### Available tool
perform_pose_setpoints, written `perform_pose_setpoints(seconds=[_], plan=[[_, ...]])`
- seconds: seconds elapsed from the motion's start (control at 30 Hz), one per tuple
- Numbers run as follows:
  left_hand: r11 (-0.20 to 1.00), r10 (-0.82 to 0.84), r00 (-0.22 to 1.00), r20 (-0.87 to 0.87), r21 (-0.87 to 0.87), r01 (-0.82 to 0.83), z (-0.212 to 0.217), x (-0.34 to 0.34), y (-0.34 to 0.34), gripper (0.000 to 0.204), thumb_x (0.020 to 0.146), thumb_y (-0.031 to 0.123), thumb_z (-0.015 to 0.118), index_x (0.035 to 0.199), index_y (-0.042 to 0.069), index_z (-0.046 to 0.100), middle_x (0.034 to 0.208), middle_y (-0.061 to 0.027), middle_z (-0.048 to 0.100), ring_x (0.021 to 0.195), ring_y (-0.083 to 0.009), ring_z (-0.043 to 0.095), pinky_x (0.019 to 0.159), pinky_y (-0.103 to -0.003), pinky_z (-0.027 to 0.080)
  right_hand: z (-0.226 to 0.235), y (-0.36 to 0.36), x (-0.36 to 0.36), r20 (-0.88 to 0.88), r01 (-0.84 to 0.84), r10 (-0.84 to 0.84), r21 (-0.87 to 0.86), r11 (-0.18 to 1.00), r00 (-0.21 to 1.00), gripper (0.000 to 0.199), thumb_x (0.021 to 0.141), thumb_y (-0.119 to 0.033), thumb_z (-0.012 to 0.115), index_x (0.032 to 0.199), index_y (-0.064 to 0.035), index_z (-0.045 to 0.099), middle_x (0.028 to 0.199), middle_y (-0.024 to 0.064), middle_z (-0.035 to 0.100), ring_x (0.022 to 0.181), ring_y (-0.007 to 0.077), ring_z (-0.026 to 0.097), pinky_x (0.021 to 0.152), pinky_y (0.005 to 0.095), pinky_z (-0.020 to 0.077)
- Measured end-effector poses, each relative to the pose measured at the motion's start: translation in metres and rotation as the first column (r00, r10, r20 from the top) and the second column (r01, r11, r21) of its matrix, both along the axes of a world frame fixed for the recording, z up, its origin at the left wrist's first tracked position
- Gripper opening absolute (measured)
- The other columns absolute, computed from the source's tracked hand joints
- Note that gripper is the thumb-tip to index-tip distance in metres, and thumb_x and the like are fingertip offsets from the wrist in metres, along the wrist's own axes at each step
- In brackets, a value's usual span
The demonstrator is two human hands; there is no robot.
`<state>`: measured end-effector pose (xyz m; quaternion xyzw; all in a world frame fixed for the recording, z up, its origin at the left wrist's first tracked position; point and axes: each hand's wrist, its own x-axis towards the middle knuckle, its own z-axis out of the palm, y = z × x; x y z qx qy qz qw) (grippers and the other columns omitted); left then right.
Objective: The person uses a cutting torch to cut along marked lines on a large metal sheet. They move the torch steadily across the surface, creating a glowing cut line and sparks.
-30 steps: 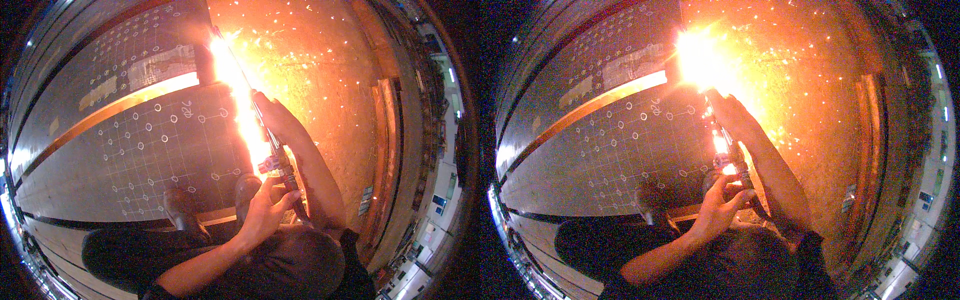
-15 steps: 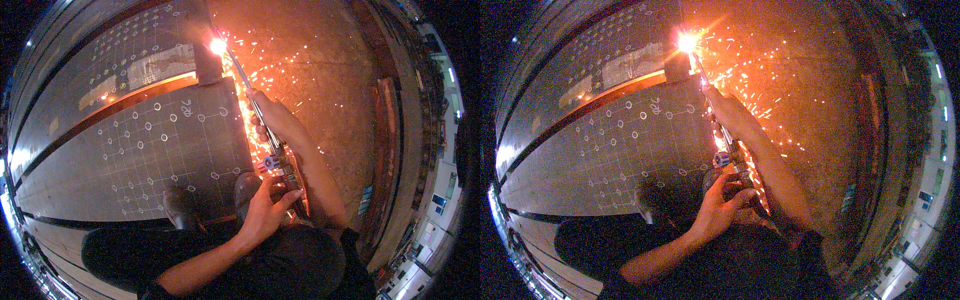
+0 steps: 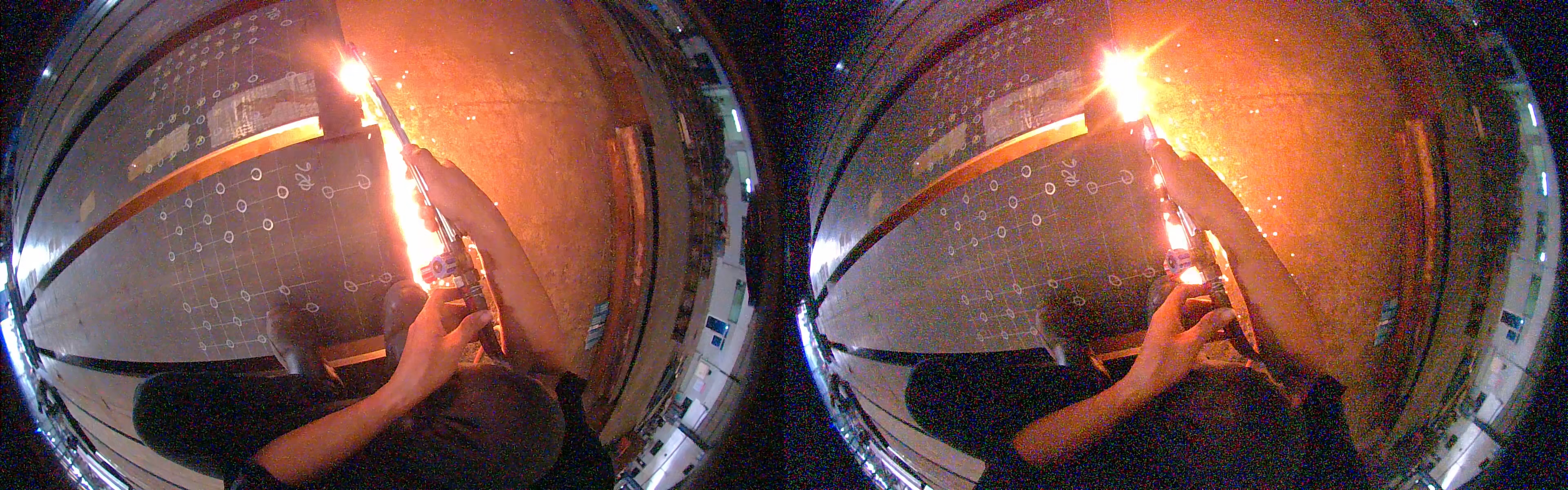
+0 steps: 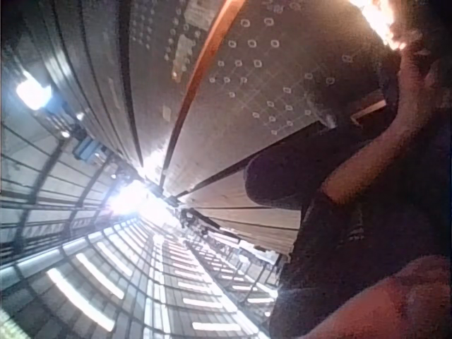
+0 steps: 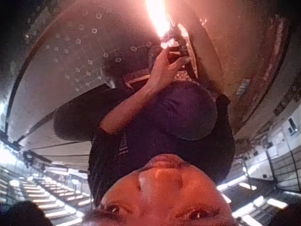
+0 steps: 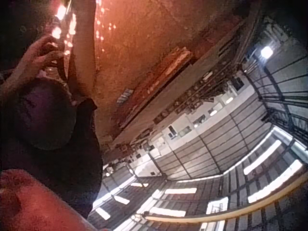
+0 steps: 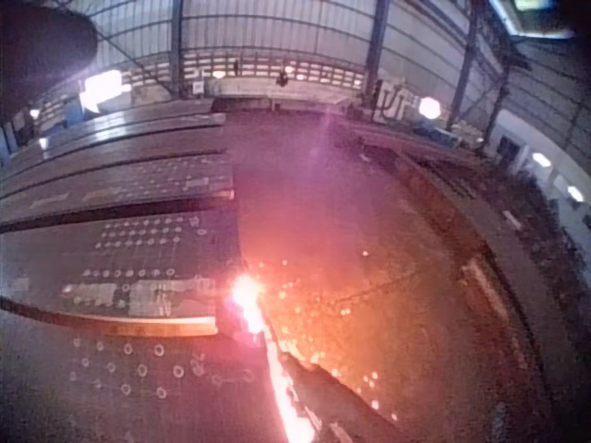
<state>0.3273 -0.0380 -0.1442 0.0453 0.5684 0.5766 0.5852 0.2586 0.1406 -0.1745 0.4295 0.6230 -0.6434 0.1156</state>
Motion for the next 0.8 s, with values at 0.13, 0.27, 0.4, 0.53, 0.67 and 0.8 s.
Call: perform_pose_setpoints(seconds=[0.13, 0.27, 0.4, 0.53, 0.67, 0.8], plan=[[1.000, -0.010, 0.999, -0.038, -0.004, 0.010, -0.006, 0.004, -0.001, 0.042, 0.089, 0.020, 0.070, 0.120, 0.000, 0.050, 0.105, -0.0156, 0.065, 0.097, -0.0219, 0.063, 0.083, -0.033, 0.053, 0.003, -0.003, 0.000, -0.008, 0.059, -0.059, -0.055, 0.997, 0.998, 0.055, 0.091, -0.059, 0.049, 0.095, -0.0045, 0.052, 0.061, -0.0008, 0.045, 0.042, 0.0089, 0.043, 0.037, 0.0263, 0.0384], [0.999, 0.009, 1.000, 0.017, 0.032, -0.010, -0.006, 0.004, -0.002, 0.041, 0.089, 0.019, 0.070, 0.121, 0.001, 0.050, 0.106, -0.0156, 0.065, 0.097, -0.0218, 0.063, 0.083, -0.033, 0.053, 0.003, -0.004, 0.000, 0.011, 0.048, -0.047, -0.063, 0.997, 0.999, 0.055, 0.090, -0.059, 0.050, 0.097, -0.0048, 0.050, 0.063, -0.0007, 0.045, 0.044, 0.0082, 0.042, 0.038, 0.0250, 0.0381], [1.000, 0.020, 0.999, 0.043, 0.017, -0.021, -0.006, 0.006, -0.003, 0.042, 0.089, 0.019, 0.069, 0.122, 0.002, 0.050, 0.107, -0.0157, 0.065, 0.097, -0.0218, 0.063, 0.083, -0.033, 0.053, -0.003, -0.002, 0.003, 0.028, 0.037, -0.035, -0.059, 0.998, 0.999, 0.053, 0.090, -0.058, 0.050, 0.098, -0.0057, 0.050, 0.067, -0.0002, 0.045, 0.045, 0.0081, 0.042, 0.040, 0.0254, 0.0392], [0.999, -0.010, 0.998, 0.058, 0.037, 0.008, -0.005, 0.005, -0.003, 0.043, 0.089, 0.020, 0.069, 0.123, 0.002, 0.049, 0.109, -0.0165, 0.064, 0.097, -0.0230, 0.064, 0.082, -0.034, 0.054, -0.006, 0.001, 0.005, 0.063, 0.021, -0.018, -0.038, 0.999, 0.998, 0.053, 0.091, -0.058, 0.050, 0.099, -0.0056, 0.051, 0.069, 0.0003, 0.046, 0.047, 0.0081, 0.043, 0.041, 0.0259, 0.0402], [0.999, -0.015, 0.999, 0.039, 0.038, 0.014, -0.003, 0.005, -0.004, 0.043, 0.090, 0.020, 0.069, 0.123, 0.001, 0.049, 0.110, -0.0173, 0.064, 0.097, -0.0240, 0.064, 0.083, -0.035, 0.054, 0.005, -0.006, 0.005, 0.029, 0.071, -0.070, -0.067, 0.995, 0.997, 0.054, 0.091, -0.057, 0.051, 0.101, -0.0042, 0.052, 0.069, 0.0009, 0.046, 0.047, 0.0082, 0.044, 0.040, 0.0265, 0.0403], [0.999, 0.008, 0.996, 0.087, 0.046, -0.012, -0.008, 0.009, -0.006, 0.044, 0.089, 0.021, 0.069, 0.122, 0.000, 0.048, 0.109, -0.0177, 0.064, 0.097, -0.0243, 0.064, 0.084, -0.036, 0.054, 0.007, -0.007, 0.007, -0.014, 0.007, -0.007, -0.026, 1.000, 1.000, 0.055, 0.094, -0.057, 0.042, 0.094, -0.0034, 0.055, 0.061, 0.0001, 0.046, 0.043, 0.0108, 0.045, 0.041, 0.0284, 0.0421]])
